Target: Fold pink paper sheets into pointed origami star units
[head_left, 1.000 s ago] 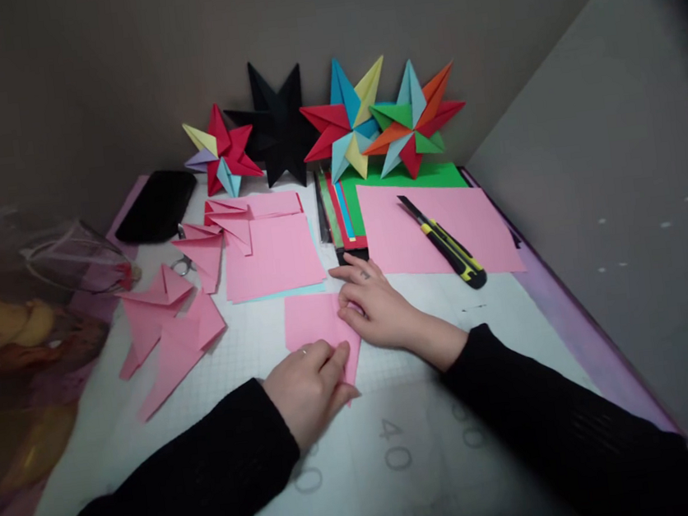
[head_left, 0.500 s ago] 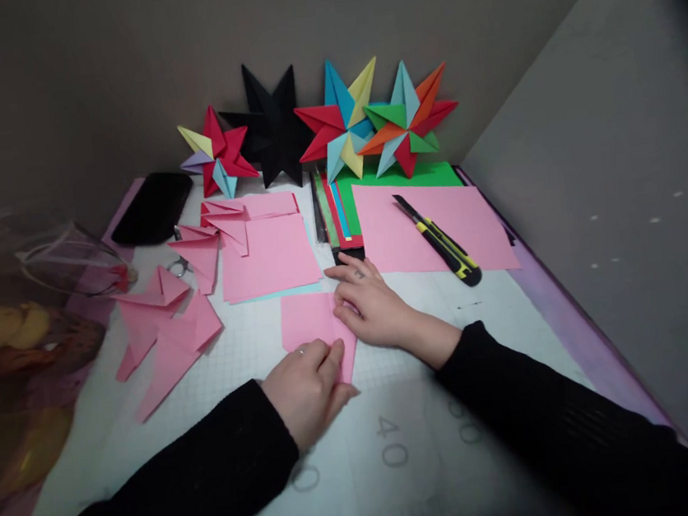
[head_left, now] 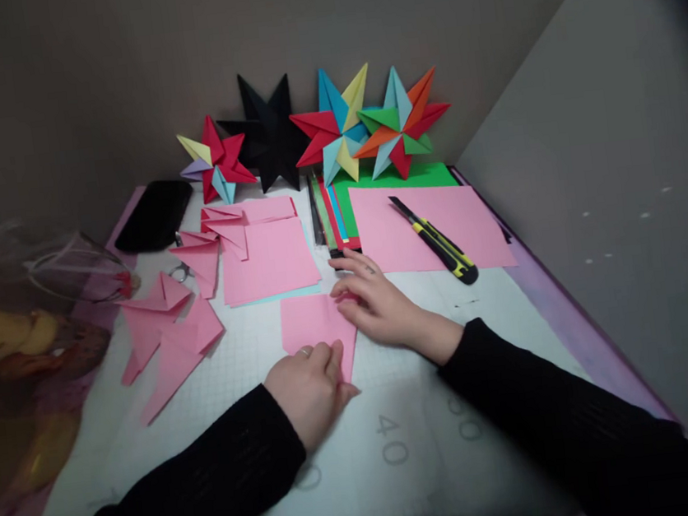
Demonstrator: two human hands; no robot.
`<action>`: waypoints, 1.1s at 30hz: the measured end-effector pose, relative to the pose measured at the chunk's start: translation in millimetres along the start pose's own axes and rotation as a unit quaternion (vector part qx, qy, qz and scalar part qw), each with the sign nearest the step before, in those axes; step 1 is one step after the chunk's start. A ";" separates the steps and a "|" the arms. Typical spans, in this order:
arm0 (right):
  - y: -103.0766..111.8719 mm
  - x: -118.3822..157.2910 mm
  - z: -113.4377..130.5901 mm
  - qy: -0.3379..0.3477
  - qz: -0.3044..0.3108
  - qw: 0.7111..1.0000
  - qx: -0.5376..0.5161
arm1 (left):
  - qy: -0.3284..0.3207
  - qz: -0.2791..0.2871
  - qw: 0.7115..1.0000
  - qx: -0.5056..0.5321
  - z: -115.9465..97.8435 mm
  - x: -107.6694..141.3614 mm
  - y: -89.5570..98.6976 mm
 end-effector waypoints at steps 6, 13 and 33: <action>16.1 44.5 34.1 0.152 0.074 0.985 0.025 | 0.006 -0.008 1.000 -0.010 3.2 0.9 1.8; 3.9 53.4 30.9 0.158 0.112 0.976 0.099 | 0.006 -0.017 1.000 -0.014 4.2 2.0 -0.8; 15.9 50.0 20.0 0.140 0.020 0.986 0.090 | 0.000 -0.028 0.999 -0.015 5.8 3.8 -1.6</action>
Point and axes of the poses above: each hand's wrist, its own x-axis away from the middle knuckle, its own y-axis out of the back of the hand, z = x × y, the point moved 6 cm from there along -x, towards the middle knuckle, and after that the axes turned 6 degrees about -z, right-handed, at the moved point
